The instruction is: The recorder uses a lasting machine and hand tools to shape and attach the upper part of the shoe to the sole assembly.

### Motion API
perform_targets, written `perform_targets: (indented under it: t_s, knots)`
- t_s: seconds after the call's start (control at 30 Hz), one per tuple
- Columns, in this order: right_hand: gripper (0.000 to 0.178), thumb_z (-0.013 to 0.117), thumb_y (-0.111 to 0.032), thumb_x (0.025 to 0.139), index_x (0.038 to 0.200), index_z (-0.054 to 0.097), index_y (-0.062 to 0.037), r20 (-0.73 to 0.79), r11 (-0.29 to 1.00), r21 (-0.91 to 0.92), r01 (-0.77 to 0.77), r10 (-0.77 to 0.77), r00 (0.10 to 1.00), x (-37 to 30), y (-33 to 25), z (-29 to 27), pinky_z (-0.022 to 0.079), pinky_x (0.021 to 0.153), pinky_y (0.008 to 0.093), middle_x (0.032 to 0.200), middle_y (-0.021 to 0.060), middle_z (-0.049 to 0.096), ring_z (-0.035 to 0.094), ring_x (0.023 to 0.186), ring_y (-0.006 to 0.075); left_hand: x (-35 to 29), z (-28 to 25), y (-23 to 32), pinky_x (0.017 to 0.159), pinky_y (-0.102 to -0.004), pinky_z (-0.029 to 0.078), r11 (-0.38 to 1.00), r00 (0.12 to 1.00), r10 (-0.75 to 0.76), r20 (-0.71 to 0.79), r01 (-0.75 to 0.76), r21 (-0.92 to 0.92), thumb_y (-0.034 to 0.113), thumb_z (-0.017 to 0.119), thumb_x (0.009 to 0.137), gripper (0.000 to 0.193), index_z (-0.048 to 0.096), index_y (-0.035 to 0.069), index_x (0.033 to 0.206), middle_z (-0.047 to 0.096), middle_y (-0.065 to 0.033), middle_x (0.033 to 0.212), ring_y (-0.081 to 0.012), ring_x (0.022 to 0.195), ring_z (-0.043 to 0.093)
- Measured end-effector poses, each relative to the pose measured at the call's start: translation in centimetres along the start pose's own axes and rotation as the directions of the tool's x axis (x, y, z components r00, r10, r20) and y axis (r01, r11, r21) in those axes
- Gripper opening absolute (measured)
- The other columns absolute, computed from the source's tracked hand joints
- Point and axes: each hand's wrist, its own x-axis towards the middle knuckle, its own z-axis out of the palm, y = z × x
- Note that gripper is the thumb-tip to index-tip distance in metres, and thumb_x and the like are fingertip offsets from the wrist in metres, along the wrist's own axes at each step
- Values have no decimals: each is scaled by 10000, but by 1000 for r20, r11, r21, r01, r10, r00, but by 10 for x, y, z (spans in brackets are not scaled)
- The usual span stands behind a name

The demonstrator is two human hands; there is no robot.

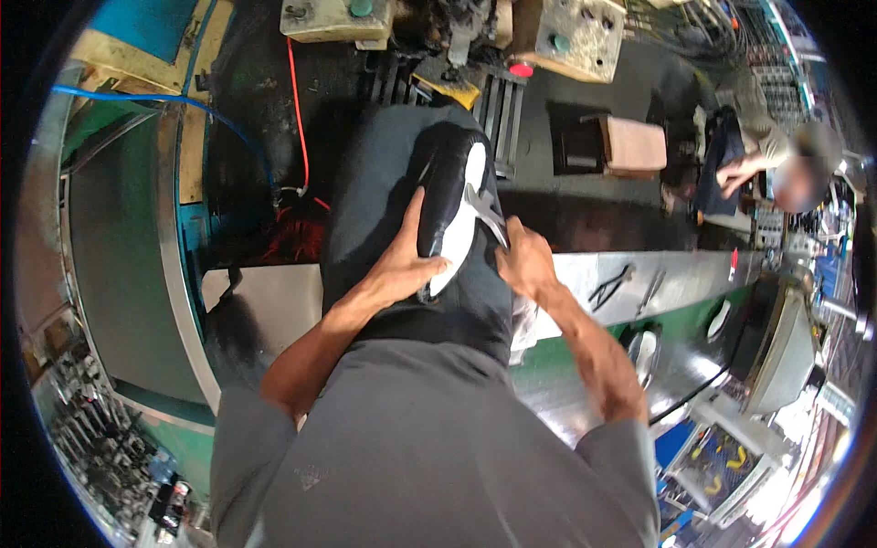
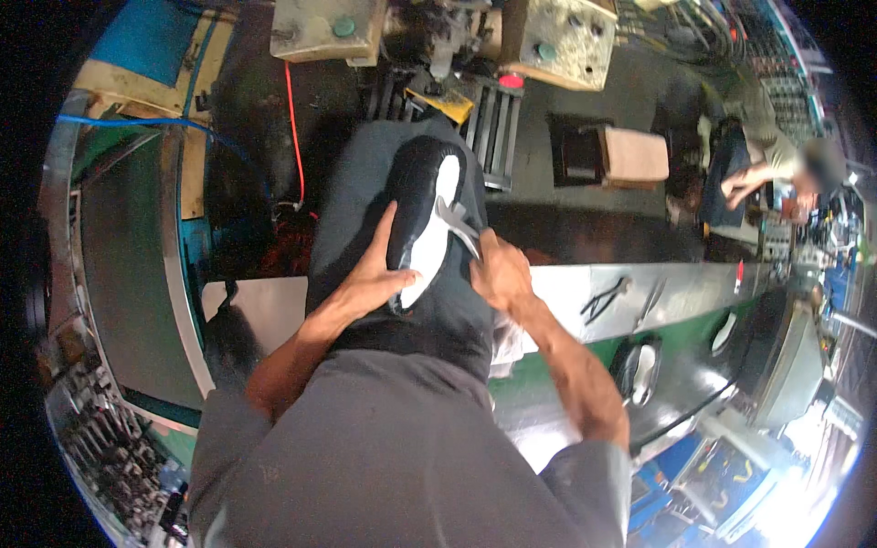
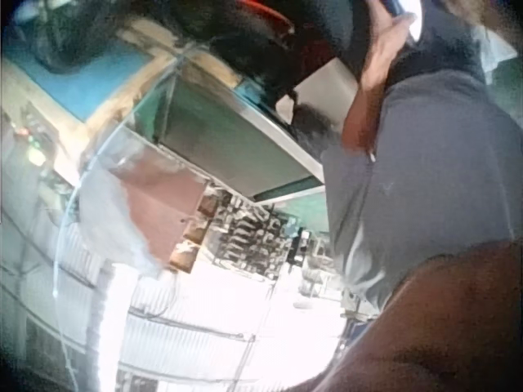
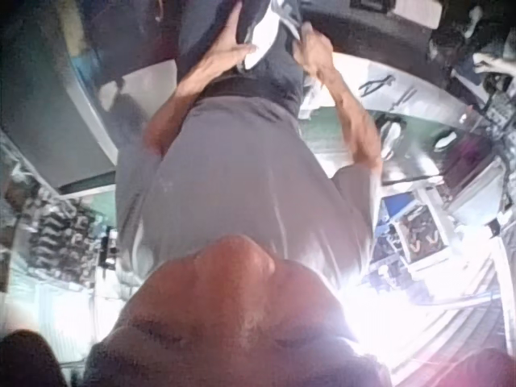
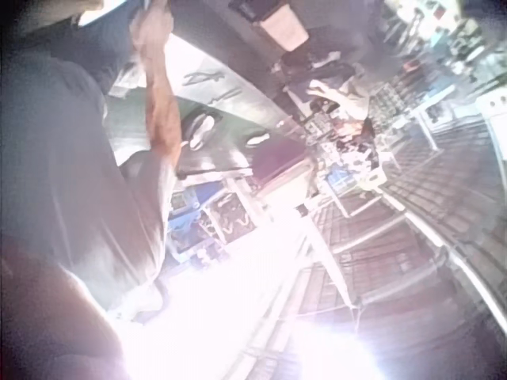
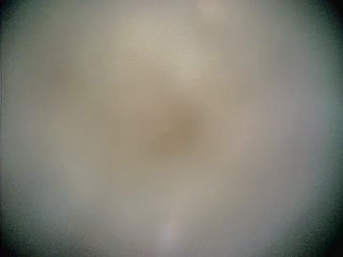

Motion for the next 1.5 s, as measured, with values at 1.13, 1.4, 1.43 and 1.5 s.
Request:
perform_targets:
  t_s: [1.13,1.4,1.43,1.5]
  knots:
    - [227,702,-58,892,1061,560,-2,32,897,155,414,-424,905,51,-154,24,581,743,566,938,264,704,713,849,503,-127,-136,36,1150,-360,464,895,779,-225,-585,-71,-440,-56,770,827,1013,301,35,1720,549,-152,1562,-226,1339,580]
    - [153,649,-21,927,1077,618,-22,-82,767,639,-56,140,987,31,-54,63,536,697,379,840,112,684,647,737,218,-203,-452,-93,1182,-428,461,782,233,331,-915,476,404,172,849,847,933,373,-41,1622,642,-274,1467,-353,1351,623]
    - [145,654,-35,919,1063,635,-25,-85,759,625,-185,302,949,15,-55,43,533,729,372,867,85,680,630,769,198,-120,-433,-41,1133,-444,513,900,294,21,-956,410,146,238,853,848,942,384,-33,1620,717,-302,1336,-365,1265,691]
    - [176,682,-97,910,1071,693,-27,-146,786,613,-79,211,967,34,-62,57,534,768,398,870,91,680,648,798,231,-197,-548,-54,1072,-461,542,623,289,430,-855,591,513,151,741,915,694,519,-5,1554,741,-315,1271,-400,1285,699]
